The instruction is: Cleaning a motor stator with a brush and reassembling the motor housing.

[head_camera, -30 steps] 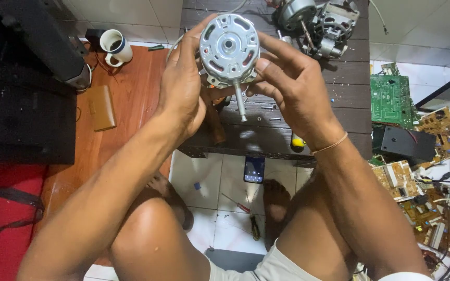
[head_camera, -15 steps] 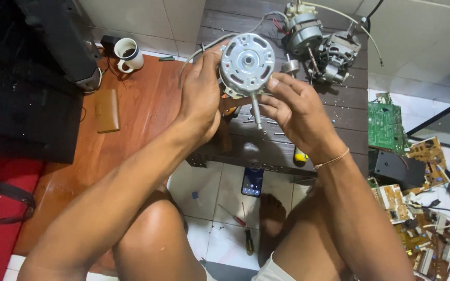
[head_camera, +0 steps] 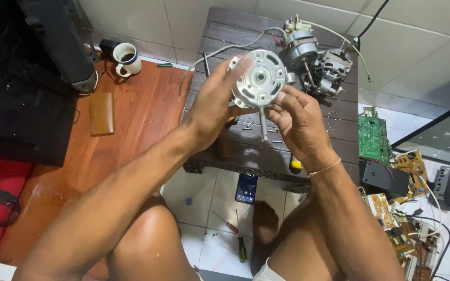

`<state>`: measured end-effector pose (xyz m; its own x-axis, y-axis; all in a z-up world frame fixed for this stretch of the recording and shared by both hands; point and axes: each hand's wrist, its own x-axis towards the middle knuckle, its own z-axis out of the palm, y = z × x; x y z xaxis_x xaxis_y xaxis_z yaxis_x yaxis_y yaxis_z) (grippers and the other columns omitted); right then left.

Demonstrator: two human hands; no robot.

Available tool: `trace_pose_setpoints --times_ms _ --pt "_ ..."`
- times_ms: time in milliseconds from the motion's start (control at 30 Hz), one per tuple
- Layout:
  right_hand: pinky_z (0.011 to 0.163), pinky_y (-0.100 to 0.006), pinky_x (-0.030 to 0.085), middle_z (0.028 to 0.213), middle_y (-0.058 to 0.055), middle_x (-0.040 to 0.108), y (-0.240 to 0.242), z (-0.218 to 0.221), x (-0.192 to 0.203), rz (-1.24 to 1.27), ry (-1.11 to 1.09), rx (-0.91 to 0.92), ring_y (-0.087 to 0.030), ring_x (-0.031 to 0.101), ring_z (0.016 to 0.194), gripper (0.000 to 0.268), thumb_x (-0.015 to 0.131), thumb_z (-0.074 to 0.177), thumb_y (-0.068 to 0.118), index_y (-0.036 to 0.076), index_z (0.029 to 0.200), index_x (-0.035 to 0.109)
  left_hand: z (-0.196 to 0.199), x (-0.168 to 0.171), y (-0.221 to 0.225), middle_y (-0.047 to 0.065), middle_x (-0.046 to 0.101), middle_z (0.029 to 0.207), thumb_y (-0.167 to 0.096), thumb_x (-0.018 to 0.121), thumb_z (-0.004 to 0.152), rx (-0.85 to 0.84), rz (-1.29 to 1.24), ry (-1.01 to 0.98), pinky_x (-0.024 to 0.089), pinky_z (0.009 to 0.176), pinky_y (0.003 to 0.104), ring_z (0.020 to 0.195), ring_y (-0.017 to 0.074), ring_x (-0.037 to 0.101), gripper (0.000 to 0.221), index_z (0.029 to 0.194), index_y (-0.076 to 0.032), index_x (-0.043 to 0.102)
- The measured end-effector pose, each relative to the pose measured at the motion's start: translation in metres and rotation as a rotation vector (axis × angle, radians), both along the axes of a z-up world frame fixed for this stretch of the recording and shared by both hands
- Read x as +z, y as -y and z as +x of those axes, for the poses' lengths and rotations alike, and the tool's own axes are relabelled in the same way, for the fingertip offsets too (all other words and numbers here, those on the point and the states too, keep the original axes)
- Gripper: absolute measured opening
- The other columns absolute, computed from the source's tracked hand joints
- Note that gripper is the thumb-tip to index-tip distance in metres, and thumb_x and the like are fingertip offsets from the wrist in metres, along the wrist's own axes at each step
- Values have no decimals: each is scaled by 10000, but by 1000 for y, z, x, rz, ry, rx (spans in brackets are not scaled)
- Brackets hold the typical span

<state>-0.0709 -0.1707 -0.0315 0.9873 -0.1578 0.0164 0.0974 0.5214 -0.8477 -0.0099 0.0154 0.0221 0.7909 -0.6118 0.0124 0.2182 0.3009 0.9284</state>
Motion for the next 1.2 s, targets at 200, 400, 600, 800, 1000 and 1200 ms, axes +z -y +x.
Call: trace_pose_setpoints --times_ms 200,400,600,800,1000,1200 --pt "889 -369 614 1101 -167 694 -16 -5 10 -95 65 1 -222 712 984 482 696 880 134 -63 1312 610 -10 -13 -2 261 628 1190 -315 918 726 219 3 243 594 1003 451 1123 305 644 1023 1494 75 365" --pt "1083 -425 482 1340 -278 541 -8 -15 21 269 207 380 -330 554 1242 622 612 871 13 -144 1437 406 -25 0 -20 194 538 1459 -113 859 757 237 102 713 530 1141 390 1306 304 621 924 1514 -44 335" --pt "1033 -372 582 1308 -199 595 -15 -13 15 137 251 379 -293 625 1201 743 877 847 76 -88 1425 438 -22 -13 -16 172 652 1314 -132 892 676 274 133 783 723 962 417 1112 318 755 1067 1542 -125 269" --pt "1103 -390 467 1311 -159 599 -21 -19 14 -61 190 211 -259 588 1229 837 922 778 282 -47 1405 475 -27 -7 -22 160 676 1282 -214 887 697 289 243 820 672 921 372 1087 277 760 1030 1525 -121 282" --pt "1038 -362 523 1290 -190 595 -27 -15 9 44 167 218 -266 606 1179 731 847 875 298 -90 1381 489 -16 1 -23 282 566 1358 -260 840 719 108 317 690 629 978 449 1187 385 676 1020 1511 7 256" --pt "964 -314 515 1218 -117 634 -15 -13 -2 81 63 191 -192 613 1119 450 768 937 258 2 1262 591 -11 7 -24 49 692 871 -399 821 707 69 488 506 566 627 245 707 125 659 526 1040 -27 655"
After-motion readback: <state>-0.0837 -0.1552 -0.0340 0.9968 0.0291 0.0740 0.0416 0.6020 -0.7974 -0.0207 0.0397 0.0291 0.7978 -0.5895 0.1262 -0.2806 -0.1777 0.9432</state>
